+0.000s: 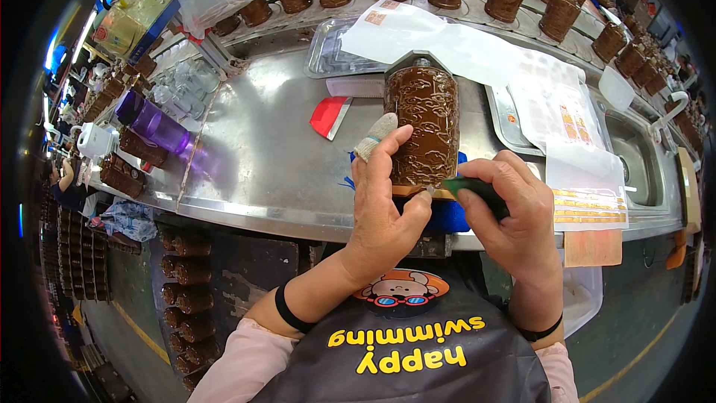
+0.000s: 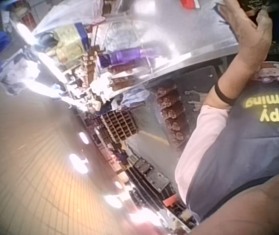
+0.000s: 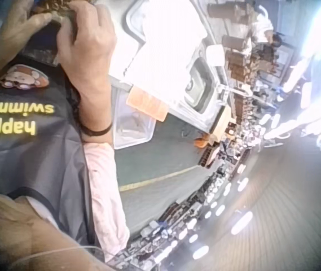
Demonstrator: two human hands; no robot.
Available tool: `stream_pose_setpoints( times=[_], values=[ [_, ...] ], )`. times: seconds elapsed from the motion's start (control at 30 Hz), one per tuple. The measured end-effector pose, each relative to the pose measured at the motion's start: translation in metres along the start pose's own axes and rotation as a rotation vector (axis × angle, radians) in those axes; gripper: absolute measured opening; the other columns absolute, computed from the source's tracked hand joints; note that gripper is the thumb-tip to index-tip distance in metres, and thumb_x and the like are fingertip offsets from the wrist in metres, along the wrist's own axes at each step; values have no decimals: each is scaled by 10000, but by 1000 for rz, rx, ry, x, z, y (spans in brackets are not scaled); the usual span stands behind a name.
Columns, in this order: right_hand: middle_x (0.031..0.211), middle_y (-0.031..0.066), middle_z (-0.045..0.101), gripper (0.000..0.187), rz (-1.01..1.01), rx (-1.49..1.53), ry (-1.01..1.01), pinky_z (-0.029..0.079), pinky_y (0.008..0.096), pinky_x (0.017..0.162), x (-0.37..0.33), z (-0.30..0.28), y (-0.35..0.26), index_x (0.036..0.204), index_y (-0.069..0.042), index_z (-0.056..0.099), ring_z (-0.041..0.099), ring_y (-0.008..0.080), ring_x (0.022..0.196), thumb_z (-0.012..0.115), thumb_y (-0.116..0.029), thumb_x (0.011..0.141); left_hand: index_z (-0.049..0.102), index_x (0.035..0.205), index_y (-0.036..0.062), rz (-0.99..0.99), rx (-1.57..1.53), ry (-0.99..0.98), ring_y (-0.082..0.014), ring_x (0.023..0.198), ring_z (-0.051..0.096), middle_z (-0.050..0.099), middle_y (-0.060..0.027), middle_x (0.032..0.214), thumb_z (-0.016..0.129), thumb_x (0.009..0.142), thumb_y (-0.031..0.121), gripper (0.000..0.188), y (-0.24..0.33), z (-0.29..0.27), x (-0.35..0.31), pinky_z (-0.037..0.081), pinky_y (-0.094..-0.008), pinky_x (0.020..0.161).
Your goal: Applying adhesive labels to ceramic jars and wiping them with a cloth in a factory setting.
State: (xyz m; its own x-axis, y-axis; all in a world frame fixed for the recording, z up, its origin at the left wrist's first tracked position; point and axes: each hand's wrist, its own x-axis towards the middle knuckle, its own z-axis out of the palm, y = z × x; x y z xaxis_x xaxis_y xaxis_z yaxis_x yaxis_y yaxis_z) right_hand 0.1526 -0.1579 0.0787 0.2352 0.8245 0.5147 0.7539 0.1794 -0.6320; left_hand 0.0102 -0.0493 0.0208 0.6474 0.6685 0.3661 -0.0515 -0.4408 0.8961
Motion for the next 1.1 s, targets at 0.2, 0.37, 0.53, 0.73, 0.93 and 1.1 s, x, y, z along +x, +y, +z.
stream_pose_setpoints(
  times=[0.2, 0.37, 0.53, 0.73, 0.93, 1.1],
  values=[
    [767, 117, 562, 246, -32, -50, -42, 462, 367, 562, 8, -1, -2, 968, -29, 635, 587, 288, 644, 677, 38, 735, 397, 1395, 7, -28, -24, 84, -351, 1185, 406, 483, -199, 1302, 605, 748, 34, 680, -3, 4, -1, 274, -442, 1077],
    [758, 115, 551, 240, -24, -81, -33, 458, 377, 564, 9, 2, 0, 961, -30, 633, 579, 295, 638, 672, 43, 736, 408, 1388, 9, -19, -1, 93, -353, 1177, 418, 492, -196, 1292, 616, 747, 38, 674, -3, 3, 0, 278, -439, 1072],
    [755, 120, 557, 229, -2, -72, -49, 460, 362, 567, 7, -1, -5, 960, -23, 635, 585, 280, 642, 677, 44, 744, 398, 1395, 4, -19, -55, 83, -316, 1173, 442, 486, -185, 1298, 599, 766, 19, 660, -6, 2, -2, 309, -416, 1062],
    [793, 87, 653, 193, 214, 85, 82, 478, 263, 609, -4, -8, 1, 990, 13, 633, 614, 118, 672, 661, -4, 800, 268, 1458, -21, -76, -487, 10, -197, 1280, 442, 417, -143, 1384, 441, 866, -39, 617, -1, -4, -4, 350, -352, 1098],
    [783, 56, 651, 174, 405, 304, 41, 480, 243, 600, -10, 2, 7, 1000, 4, 626, 596, 80, 690, 654, -56, 839, 314, 1440, -22, -57, -627, 27, -93, 1103, 503, 443, -98, 1333, 422, 886, -69, 567, -7, -6, -6, 433, -238, 924],
    [804, 47, 653, 174, 504, 428, 22, 484, 236, 615, -11, 9, 10, 1009, 3, 617, 588, 78, 695, 649, -72, 856, 320, 1435, -20, -50, -601, 28, -97, 1108, 498, 451, -95, 1322, 416, 885, -73, 560, -8, -6, -7, 417, -240, 937]
  ],
)
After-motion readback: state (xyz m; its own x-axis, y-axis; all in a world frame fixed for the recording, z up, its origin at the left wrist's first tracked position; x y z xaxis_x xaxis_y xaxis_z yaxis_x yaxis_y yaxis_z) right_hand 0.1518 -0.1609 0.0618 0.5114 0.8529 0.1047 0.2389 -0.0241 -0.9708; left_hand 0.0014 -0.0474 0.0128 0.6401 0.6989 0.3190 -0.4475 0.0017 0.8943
